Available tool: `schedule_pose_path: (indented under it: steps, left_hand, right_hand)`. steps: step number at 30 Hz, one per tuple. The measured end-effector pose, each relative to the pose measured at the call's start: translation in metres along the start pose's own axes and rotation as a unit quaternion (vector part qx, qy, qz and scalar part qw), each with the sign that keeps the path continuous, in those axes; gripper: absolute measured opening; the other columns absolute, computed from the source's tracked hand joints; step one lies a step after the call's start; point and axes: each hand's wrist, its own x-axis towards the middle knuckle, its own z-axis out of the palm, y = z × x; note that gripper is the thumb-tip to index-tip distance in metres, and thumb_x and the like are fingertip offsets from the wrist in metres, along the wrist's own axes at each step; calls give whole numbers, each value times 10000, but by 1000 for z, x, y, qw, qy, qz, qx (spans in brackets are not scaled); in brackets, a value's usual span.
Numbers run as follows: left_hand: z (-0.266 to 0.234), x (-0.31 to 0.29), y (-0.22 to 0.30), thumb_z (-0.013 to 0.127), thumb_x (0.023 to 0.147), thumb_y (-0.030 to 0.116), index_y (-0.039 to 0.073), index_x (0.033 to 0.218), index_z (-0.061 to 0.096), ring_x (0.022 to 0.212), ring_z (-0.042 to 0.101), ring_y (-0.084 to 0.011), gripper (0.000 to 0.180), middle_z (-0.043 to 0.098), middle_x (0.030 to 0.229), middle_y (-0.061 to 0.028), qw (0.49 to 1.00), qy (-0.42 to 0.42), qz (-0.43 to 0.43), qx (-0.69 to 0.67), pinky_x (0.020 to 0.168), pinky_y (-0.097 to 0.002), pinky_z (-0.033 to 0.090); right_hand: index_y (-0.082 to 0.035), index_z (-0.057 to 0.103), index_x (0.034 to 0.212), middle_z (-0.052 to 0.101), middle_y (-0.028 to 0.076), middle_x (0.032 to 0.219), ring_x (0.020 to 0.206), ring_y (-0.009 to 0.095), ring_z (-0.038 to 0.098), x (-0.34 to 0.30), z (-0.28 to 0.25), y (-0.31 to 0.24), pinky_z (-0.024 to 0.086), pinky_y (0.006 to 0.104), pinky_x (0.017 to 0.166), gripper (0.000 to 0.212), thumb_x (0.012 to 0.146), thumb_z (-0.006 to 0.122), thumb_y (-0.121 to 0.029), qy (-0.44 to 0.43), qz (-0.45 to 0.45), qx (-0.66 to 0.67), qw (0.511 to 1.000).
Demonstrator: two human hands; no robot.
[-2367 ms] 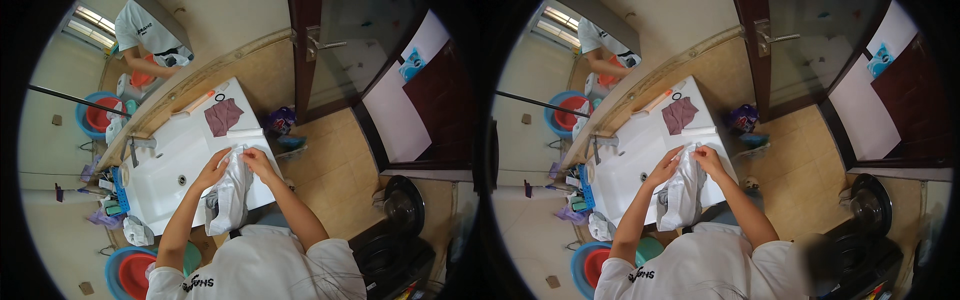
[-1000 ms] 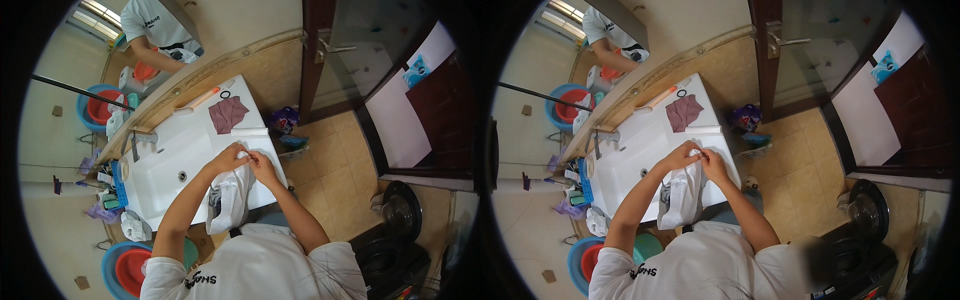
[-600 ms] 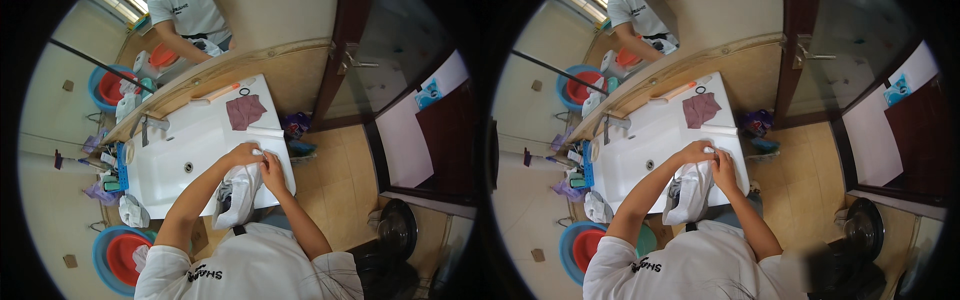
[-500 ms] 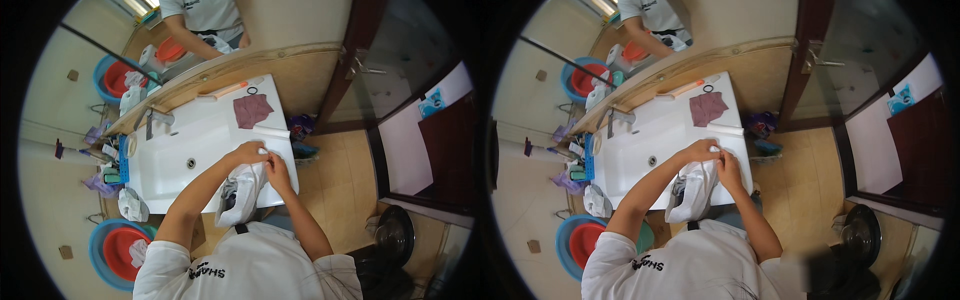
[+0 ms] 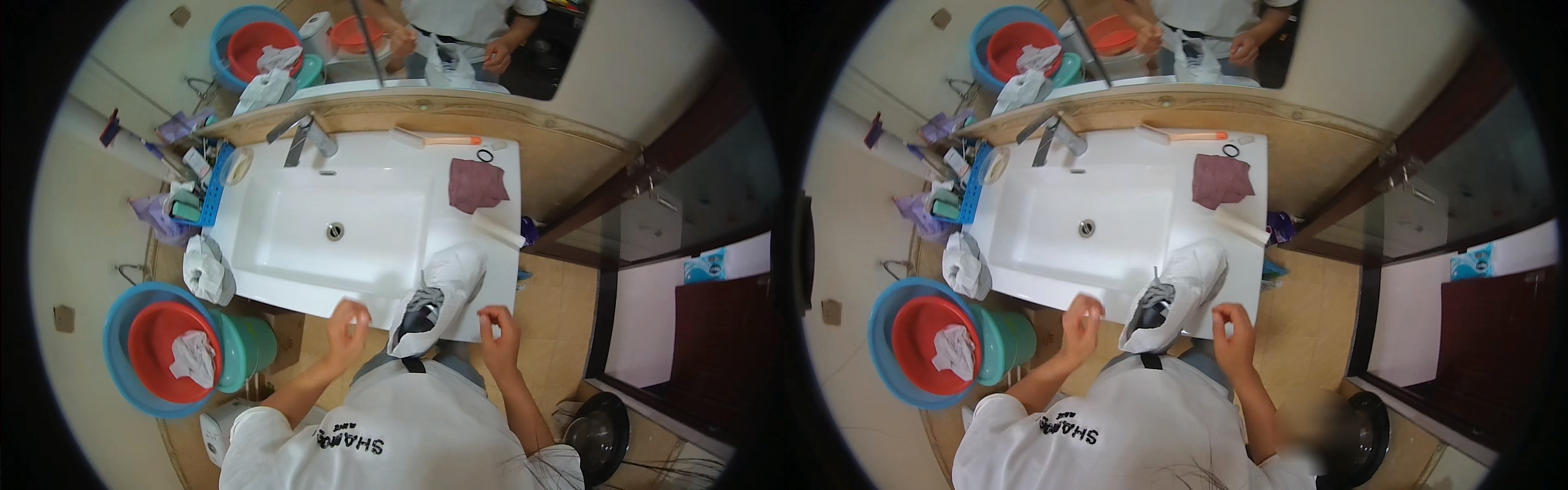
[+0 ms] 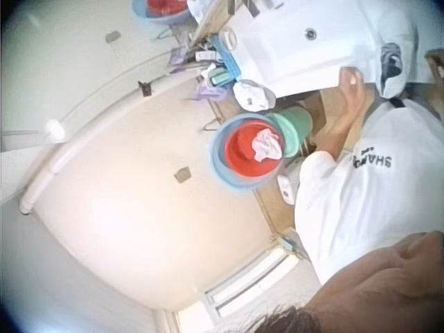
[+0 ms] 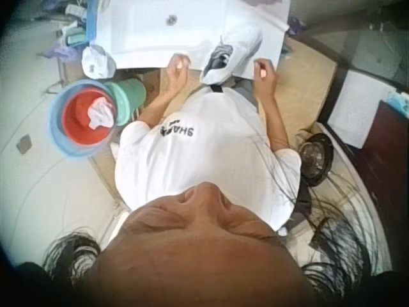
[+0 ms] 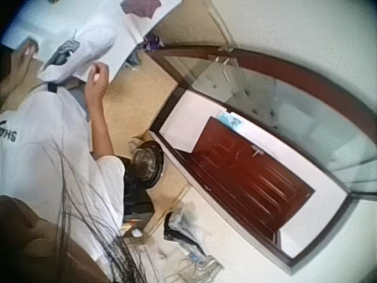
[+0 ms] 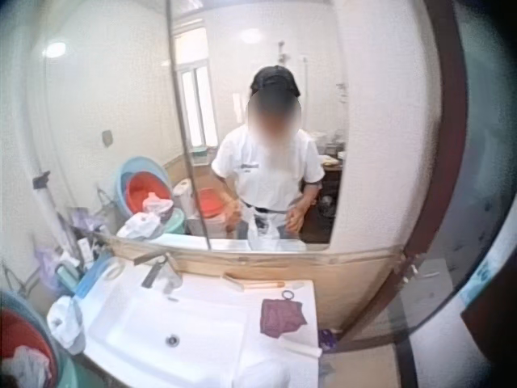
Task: The person repeatedly tears off sheets of white paper and crumples them to stuff the interior of a gray sneaker held over a bathroom sink. The person continues adding paper until the shoe is filled, then places the stuffed shoe into a nearby red basin.
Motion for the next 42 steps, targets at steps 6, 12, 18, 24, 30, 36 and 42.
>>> schedule_pose_path:
  steps: [6,12,18,24,30,36,42]
  left_hand:
    - [-8,-40,6,628,780,168,42,977,634,833,555,-257,234,620,938,-75,949,-106,291,64,732,-365,431]
    - [5,-32,-4,670,765,261,53,1085,594,976,530,-241,389,590,1079,-64,948,-176,251,84,801,-366,411]
    - [12,-22,-3,683,733,371,80,977,607,925,520,-210,387,590,1032,-39,938,-155,285,126,728,-332,395]
    - [10,-5,-2,665,738,419,59,751,586,817,485,-191,368,557,847,-36,910,-224,316,150,682,-298,375]
    - [16,11,3,679,710,454,68,680,603,812,497,-196,394,565,782,-17,863,-354,293,208,691,-309,381]
    - [4,17,17,670,758,382,64,811,629,826,514,-210,325,591,858,-33,891,-350,247,149,712,-317,387]
    - [7,32,20,614,836,245,-4,1313,410,1103,494,-331,575,491,1260,-190,990,-118,83,7,924,-410,389]
  right_hand:
    - [-11,610,926,622,114,961,786,262,563,-27,18,-36,470,329,717,217,715,641,31,-154,-240,-55,957]
    - [7,598,1040,579,113,1140,864,279,541,-19,34,-54,462,350,741,360,687,668,5,-234,-287,-171,913]
    - [-15,540,1141,539,103,1183,887,272,541,-16,41,-60,458,360,743,406,773,657,-140,-314,-239,-288,872]
    - [-36,554,1020,558,106,1087,833,255,581,-9,44,-71,477,364,698,279,783,645,-153,-354,-214,-353,839]
    - [-43,553,921,568,106,968,696,273,617,0,48,-66,486,375,623,203,755,646,-115,-403,-166,-424,794]
    - [-28,551,1002,582,123,1071,760,311,625,5,43,-62,497,394,638,272,776,649,-142,-420,-132,-389,809]
    - [-11,510,1202,503,166,1270,986,319,588,8,13,-69,474,374,835,425,802,629,-94,-298,-111,-214,923]
